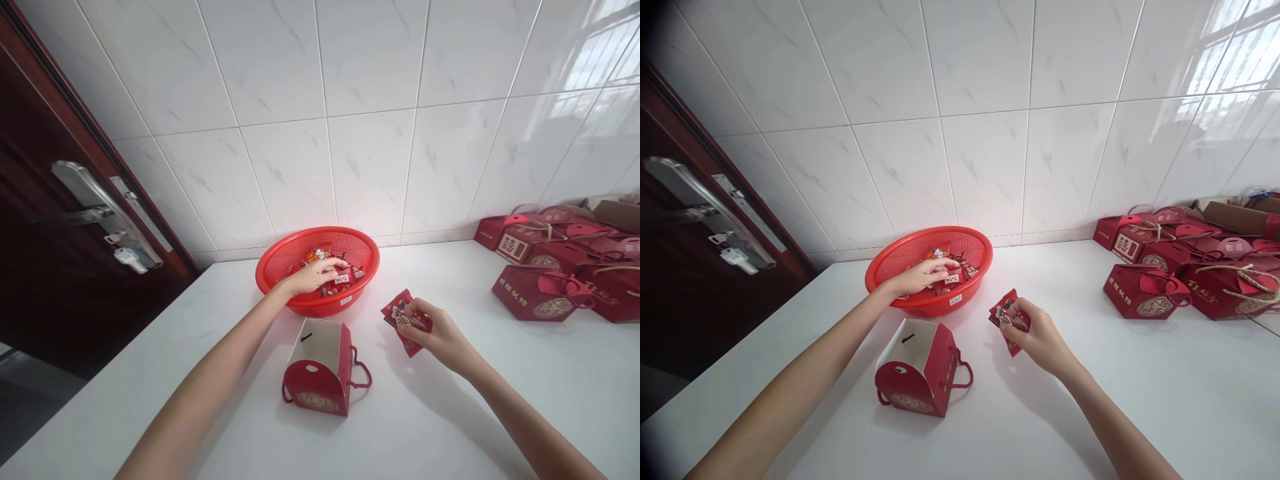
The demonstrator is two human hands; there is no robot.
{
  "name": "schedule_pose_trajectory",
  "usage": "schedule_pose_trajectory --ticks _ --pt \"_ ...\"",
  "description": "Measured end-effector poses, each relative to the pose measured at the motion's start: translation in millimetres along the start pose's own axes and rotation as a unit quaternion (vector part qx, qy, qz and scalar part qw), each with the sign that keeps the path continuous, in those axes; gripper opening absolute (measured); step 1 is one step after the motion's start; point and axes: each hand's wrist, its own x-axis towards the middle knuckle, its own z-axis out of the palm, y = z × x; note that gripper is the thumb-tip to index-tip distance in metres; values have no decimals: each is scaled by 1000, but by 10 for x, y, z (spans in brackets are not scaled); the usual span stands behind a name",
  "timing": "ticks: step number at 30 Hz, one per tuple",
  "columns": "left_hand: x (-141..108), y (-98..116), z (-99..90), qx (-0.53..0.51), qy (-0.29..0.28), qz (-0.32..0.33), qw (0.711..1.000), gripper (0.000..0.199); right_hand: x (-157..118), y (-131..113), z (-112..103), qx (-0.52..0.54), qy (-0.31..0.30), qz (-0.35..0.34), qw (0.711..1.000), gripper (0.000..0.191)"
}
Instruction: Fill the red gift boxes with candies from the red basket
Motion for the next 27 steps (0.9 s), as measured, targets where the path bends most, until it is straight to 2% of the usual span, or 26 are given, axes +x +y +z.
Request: schedule_pose_trajectory --ticks 14,22,27 --pt "9 -21 -15 -38 17 46 998 54 -41 -102 59 91 5 15 996 38" --pt "40 -36 -20 -34 16 55 998 37 -50 -123 79 167 -6 42 985 46" --pt "24 -34 -20 -40 19 50 998 37 -52 -107 91 172 -13 44 984 47"
